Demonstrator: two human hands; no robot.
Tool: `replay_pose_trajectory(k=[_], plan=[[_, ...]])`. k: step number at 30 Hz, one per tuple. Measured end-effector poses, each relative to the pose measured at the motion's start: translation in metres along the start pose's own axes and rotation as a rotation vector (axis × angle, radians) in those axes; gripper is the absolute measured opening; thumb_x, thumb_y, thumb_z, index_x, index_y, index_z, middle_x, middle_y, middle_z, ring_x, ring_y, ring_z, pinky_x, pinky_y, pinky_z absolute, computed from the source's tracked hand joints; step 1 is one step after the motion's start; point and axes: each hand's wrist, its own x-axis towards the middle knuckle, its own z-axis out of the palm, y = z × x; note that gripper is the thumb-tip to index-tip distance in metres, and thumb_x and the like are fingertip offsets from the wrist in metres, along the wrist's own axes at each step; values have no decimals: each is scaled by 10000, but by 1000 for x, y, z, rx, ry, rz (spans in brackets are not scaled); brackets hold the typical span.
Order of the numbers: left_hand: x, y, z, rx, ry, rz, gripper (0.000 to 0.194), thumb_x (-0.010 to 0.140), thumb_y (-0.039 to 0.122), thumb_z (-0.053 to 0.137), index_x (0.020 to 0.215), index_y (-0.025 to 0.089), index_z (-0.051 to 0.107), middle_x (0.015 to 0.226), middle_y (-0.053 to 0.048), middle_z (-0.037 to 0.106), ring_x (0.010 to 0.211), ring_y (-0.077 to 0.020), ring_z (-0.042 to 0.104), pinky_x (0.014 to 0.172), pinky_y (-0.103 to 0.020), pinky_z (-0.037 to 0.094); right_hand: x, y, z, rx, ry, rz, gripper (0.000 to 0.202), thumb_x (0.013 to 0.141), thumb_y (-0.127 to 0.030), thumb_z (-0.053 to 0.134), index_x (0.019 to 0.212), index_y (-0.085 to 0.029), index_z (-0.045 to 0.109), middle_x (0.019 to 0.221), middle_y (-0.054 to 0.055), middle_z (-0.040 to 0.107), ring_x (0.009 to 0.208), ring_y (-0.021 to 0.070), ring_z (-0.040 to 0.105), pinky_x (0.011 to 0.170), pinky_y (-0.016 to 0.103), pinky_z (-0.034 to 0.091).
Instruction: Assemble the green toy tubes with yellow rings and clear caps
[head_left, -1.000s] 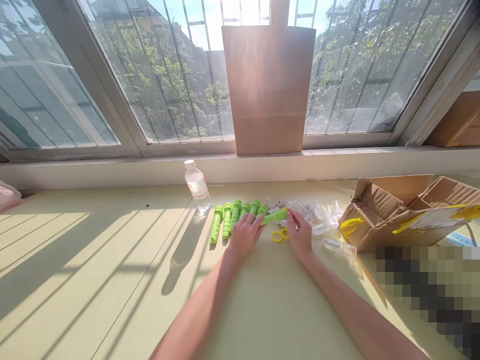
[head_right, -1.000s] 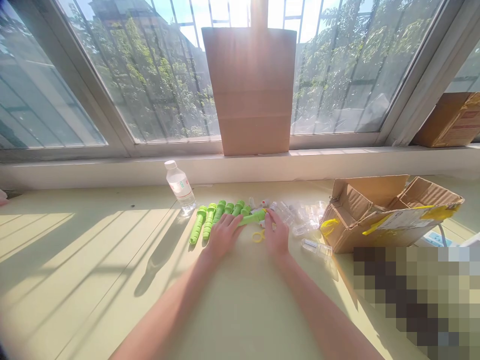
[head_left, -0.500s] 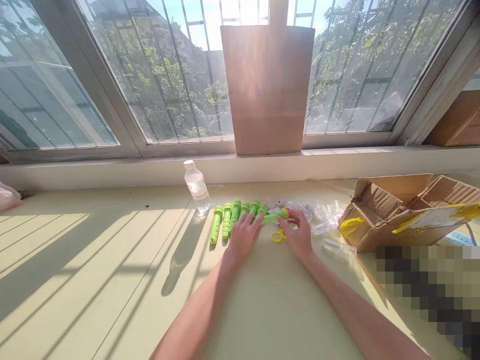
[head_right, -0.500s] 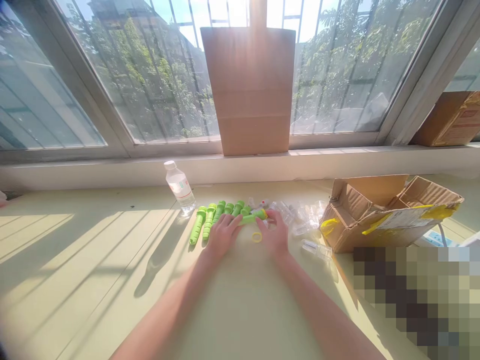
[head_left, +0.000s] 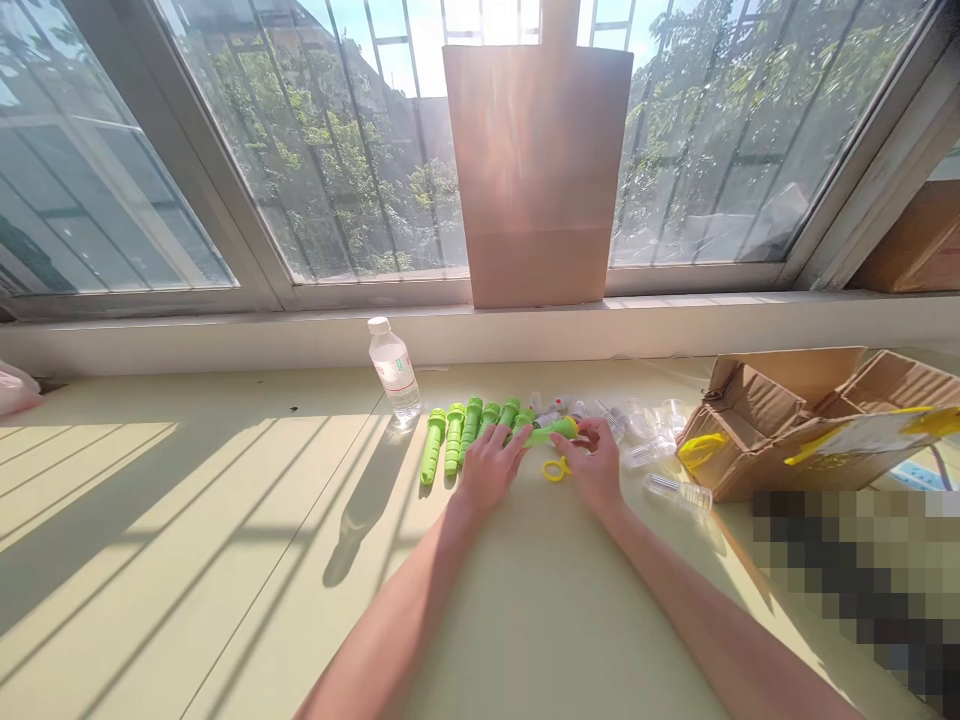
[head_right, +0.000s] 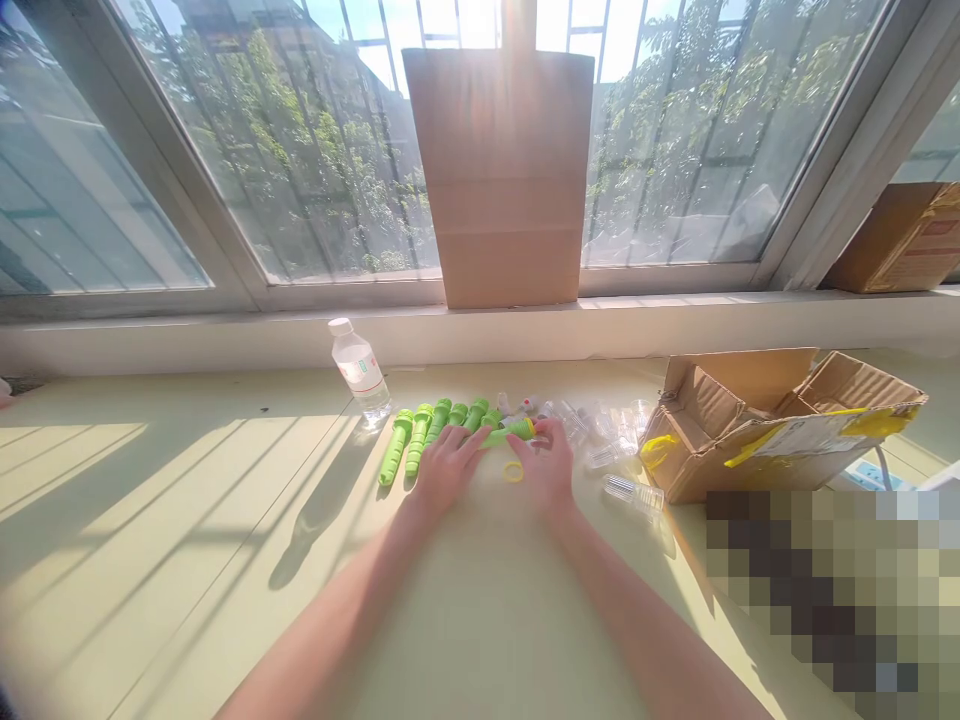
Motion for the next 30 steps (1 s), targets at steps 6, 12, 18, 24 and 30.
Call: replay_pose_trajectory(k=[6,12,18,24,30], plan=[[-1,-1,3,8,51,7,314,1012,292,458,1251,269,661,845,-63,654,808,-197,604,637,-280,462,1,-1,0,-11,-29,-18,425,685,-458,807,993,-252,598,1006,36,707,947,229,666,798,391,548],[-1,-1,4,23,94,10,299,1001,277,482,1229,270,676,841,-60,651,794,-194,597,611,-269,447,0,-1,0,1,-31,-8,419,680,-443,814,987,-251,602,1029,41,705,947,230,667,817,403,544],[-2,-2,4,28,80,5,303,987,253,503,1237,284,670,872,-68,658,817,-202,605,615,-271,445,2,1,0,25,-33,17,423,651,-424,832,909,-250,545,1039,44,713,925,225,673,809,398,540],[-3,-3,6,31,99,9,317,984,231,490,1239,280,672,878,-71,658,813,-203,592,656,-281,456,2,4,0,37,-46,28,414,659,-418,827,873,-248,516,1048,44,713,898,213,670,792,388,540],[-2,-2,1,24,33,2,346,1000,276,450,1284,279,648,880,-74,658,813,-211,595,683,-298,468,1,1,-2,-5,-75,-12,442,658,-437,830,874,-254,490,1103,40,706,888,202,661,783,383,550]])
